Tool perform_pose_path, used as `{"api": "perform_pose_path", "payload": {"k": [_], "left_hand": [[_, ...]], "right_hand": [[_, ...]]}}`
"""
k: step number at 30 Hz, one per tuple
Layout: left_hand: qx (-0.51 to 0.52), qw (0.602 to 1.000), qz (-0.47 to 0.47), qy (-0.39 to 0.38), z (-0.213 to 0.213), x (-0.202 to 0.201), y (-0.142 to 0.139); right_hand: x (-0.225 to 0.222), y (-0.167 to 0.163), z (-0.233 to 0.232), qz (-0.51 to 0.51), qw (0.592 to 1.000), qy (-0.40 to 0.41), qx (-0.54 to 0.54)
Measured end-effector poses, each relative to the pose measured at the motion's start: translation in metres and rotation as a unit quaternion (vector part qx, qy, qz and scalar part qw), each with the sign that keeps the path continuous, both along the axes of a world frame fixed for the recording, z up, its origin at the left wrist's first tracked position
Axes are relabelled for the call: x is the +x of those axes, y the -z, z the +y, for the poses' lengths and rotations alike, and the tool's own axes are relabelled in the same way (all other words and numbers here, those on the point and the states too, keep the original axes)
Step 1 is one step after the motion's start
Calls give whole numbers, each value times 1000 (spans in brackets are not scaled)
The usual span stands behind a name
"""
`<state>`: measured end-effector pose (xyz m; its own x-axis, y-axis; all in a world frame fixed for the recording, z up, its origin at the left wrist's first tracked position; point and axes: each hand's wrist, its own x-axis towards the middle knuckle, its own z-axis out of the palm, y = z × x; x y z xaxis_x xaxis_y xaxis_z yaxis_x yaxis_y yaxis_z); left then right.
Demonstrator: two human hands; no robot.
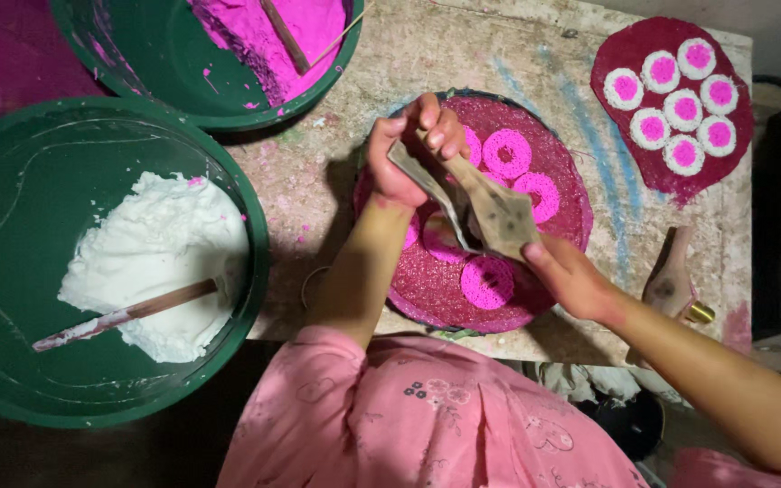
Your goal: The person uses a wooden mold to press white paste into pink dough rings on a tray, then transfers the finished pieces to a second tray. They repeat the process multiple times, refilling the mold from a green bowl of white paste.
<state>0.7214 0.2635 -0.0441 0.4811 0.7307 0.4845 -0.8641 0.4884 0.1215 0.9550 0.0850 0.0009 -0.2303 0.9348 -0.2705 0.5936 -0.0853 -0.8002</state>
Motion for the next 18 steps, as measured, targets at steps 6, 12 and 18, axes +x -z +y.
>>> {"api": "perform_pose_path", "payload": {"k": [6, 12, 18], "left_hand": [[-73, 996, 33, 25, -52, 36, -9], [-137, 986, -55, 75, -82, 85, 20], [-91, 991, -45, 87, -85, 95, 32]], "right_hand": [[55, -21, -60, 85, 974, 49, -204], [55, -32, -96, -115, 955, 159, -224], [41, -29, -111, -73, 975, 154, -142]]}}
